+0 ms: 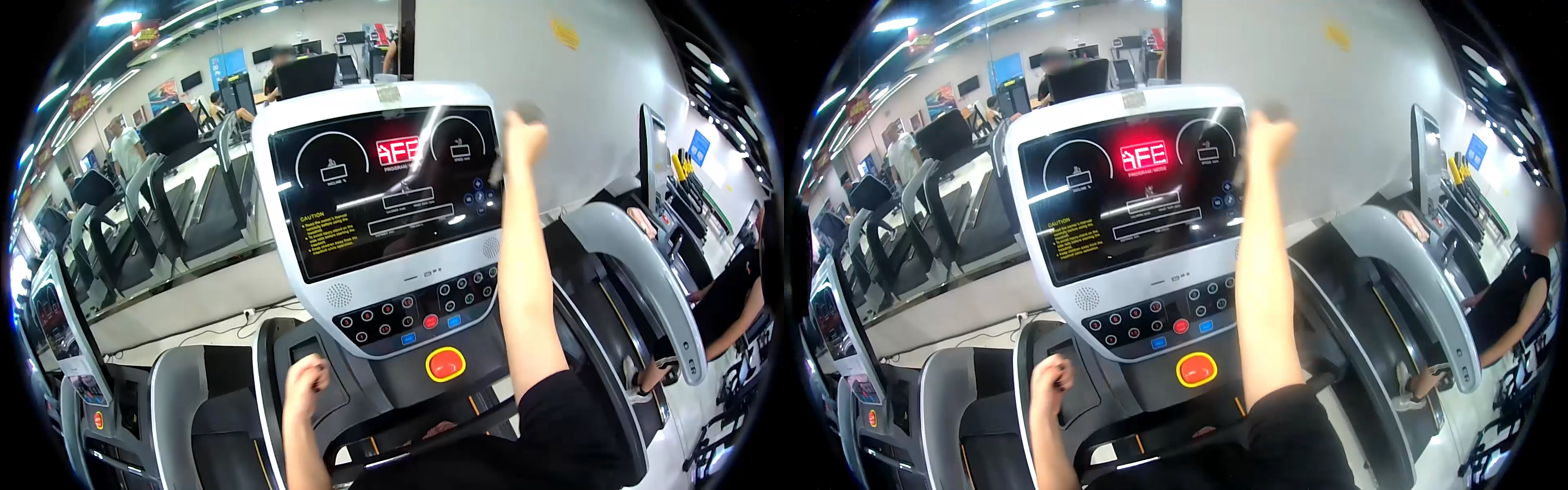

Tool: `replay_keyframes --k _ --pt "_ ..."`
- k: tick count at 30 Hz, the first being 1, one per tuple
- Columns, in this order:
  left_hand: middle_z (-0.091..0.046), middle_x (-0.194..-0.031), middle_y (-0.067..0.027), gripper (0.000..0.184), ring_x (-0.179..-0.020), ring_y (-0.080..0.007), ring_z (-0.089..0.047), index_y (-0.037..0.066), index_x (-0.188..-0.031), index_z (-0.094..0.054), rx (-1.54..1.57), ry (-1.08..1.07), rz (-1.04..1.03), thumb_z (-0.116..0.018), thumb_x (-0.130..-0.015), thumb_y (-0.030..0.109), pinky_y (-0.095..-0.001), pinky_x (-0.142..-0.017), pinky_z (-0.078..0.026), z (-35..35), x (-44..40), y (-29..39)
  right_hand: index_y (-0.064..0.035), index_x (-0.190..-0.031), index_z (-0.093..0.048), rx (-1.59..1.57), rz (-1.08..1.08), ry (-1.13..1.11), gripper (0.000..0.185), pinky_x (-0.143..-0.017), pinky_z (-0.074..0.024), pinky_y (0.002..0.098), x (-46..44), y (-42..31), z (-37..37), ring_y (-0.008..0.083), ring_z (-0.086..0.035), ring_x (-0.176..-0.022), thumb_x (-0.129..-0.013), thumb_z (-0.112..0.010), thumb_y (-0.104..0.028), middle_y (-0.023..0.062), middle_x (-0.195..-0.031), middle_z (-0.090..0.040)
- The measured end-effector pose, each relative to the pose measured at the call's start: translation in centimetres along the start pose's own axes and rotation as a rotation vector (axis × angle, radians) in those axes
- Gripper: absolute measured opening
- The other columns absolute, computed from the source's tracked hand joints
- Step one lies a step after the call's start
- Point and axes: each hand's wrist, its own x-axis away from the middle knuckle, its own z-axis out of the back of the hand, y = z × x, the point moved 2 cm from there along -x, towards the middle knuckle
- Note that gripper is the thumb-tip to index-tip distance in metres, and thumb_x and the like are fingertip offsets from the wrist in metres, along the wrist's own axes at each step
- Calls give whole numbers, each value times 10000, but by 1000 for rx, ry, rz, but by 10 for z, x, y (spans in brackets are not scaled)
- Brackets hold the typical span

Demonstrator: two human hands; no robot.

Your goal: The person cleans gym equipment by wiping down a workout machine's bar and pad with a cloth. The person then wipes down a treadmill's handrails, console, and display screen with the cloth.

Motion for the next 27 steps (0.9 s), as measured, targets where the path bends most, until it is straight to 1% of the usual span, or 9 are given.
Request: replay_keyframes --k 3,5,8,12,16,20,23,25,27 --pt "-357 -554 -5 147 -470 -67 -272 93 -612 -377 47 -38 -73 -463 -731 92 -214 -434 -217 -8 -5 18 15 -758 -627 136 178 -167 147 -430 -452 332 1 6 -25 222 -589 -501 -674 -588 -100 145 -629 -611" --pt "-392 -588 -7 123 -509 -68 -317 70 -633 -406 31 -107 -75 -468 -738 63 -220 -461 -247 -39 -19 15 -137 -966 -593 877 808 -469 291 -629 -506 413 47 2 -68 307 -625 -753 -677 -583 -107 155 -982 -593" --pt "-437 -632 -16 99 -525 -82 -353 51 -669 -448 3 -189 -39 -476 -742 -11 -222 -469 -263 -57 -22 9 -162 -959 -580 852 1249 -835 304 -655 -500 421 59 1 -81 317 -617 -748 -664 -579 -88 150 -967 -590" --pt "-359 -578 -8 164 -499 -89 -295 61 -639 -413 89 -92 -104 -502 -766 114 -219 -459 -238 -10 -5 16 -22 -811 -646 -109 -23 -82 142 -399 -441 258 -37 15 -38 158 -575 -454 -709 -560 -71 70 -564 -594" --pt "-373 -574 -4 132 -499 -78 -312 60 -639 -423 47 -151 -139 -493 -746 92 -214 -454 -245 -31 -22 25 -17 -816 -623 236 57 -287 246 -560 -506 341 16 20 -55 251 -617 -538 -705 -628 -236 107 -693 -630" --pt "-434 -637 7 104 -578 -63 -367 50 -655 -452 -142 -270 -15 -514 -739 53 -208 -496 -279 -76 -40 9 -90 -888 -574 531 1400 -888 359 -641 -504 384 153 20 -54 273 -602 -667 -658 -655 -354 100 -761 -570" --pt "-414 -620 6 126 -540 -70 -350 70 -644 -438 -61 -220 -7 -515 -743 53 -213 -472 -263 -45 -20 5 -86 -748 -567 769 1063 -392 231 -495 -478 359 71 21 -29 238 -578 -528 -655 -652 -280 86 -658 -562" --pt "-388 -593 5 150 -508 -74 -329 86 -638 -423 8 -66 -11 -528 -742 111 -215 -452 -241 -9 -6 6 35 -730 -563 275 -84 -194 309 -494 -473 343 16 5 33 217 -581 -539 -780 -563 -270 148 -607 -570" --pt "-369 -572 2 167 -491 -76 -310 93 -639 -413 39 9 -22 -528 -735 165 -214 -442 -222 4 -8 5 46 -731 -554 199 -22 26 326 -482 -465 341 9 45 35 229 -574 -526 -775 -567 -276 159 -605 -567"
